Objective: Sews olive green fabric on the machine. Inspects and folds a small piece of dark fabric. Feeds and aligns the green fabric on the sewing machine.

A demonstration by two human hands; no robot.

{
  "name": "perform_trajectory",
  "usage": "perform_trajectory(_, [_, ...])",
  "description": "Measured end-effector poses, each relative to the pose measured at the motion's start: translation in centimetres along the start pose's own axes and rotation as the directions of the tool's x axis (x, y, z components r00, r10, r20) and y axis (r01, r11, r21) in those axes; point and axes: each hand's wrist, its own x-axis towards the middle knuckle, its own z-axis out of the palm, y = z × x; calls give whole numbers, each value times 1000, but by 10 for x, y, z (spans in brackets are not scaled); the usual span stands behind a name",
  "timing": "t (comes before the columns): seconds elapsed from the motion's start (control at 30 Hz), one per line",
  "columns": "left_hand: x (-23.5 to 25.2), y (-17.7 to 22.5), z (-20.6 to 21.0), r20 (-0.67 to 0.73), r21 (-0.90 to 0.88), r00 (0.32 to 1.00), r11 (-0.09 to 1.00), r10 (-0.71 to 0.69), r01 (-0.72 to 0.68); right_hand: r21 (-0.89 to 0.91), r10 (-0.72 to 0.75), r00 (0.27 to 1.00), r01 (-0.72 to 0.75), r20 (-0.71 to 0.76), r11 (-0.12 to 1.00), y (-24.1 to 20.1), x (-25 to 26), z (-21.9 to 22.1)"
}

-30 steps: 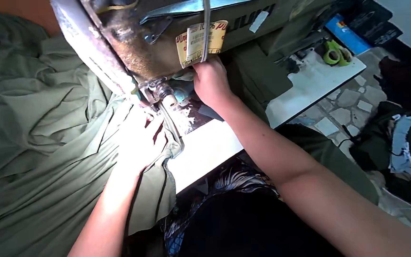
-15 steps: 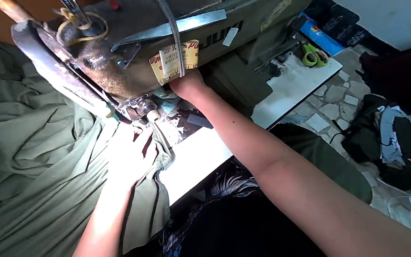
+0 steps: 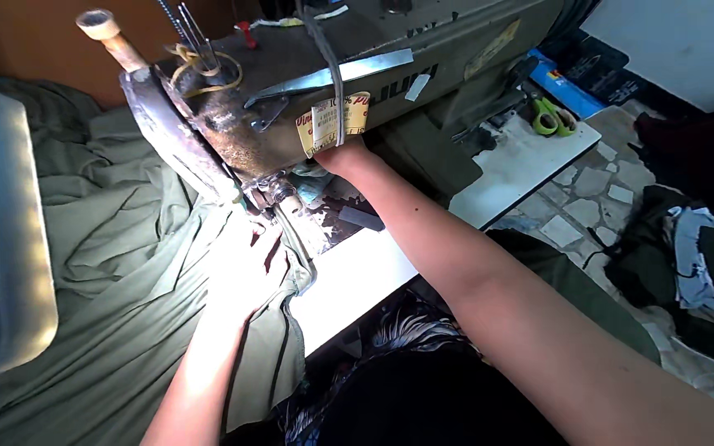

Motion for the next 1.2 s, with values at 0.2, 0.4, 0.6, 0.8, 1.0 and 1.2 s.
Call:
perform_trajectory(0.2, [0,1,0,-7,-6,1000,1000,-7,7,607,287,899,-30,-332,794,15,-11,7])
perform_trajectory(0.4, [-2,70,-21,-72,-337,934,890,-349,306,694,209,973,-84,-97,715,12,-85,-20])
perform_trajectory(0.6, [0,127,-28,82,-945,852,232,-516,232,563,-369,909,412,-196,717,11,-158,-23])
perform_trajectory(0.8, [-27,119,-34,-301,-644,943,760,-140,-93,813,-215,956,-39,199,581,18,-156,-33])
perform_trajectory(1.0, [-31,121,-48,-190,-708,951,706,-243,39,841,-306,935,16,179,541,-3,-159,-35])
perform_trajectory(1.2, [-23,117,-68,-48,-516,972,839,-230,173,795,-450,872,130,193,593,-1,-166,-36])
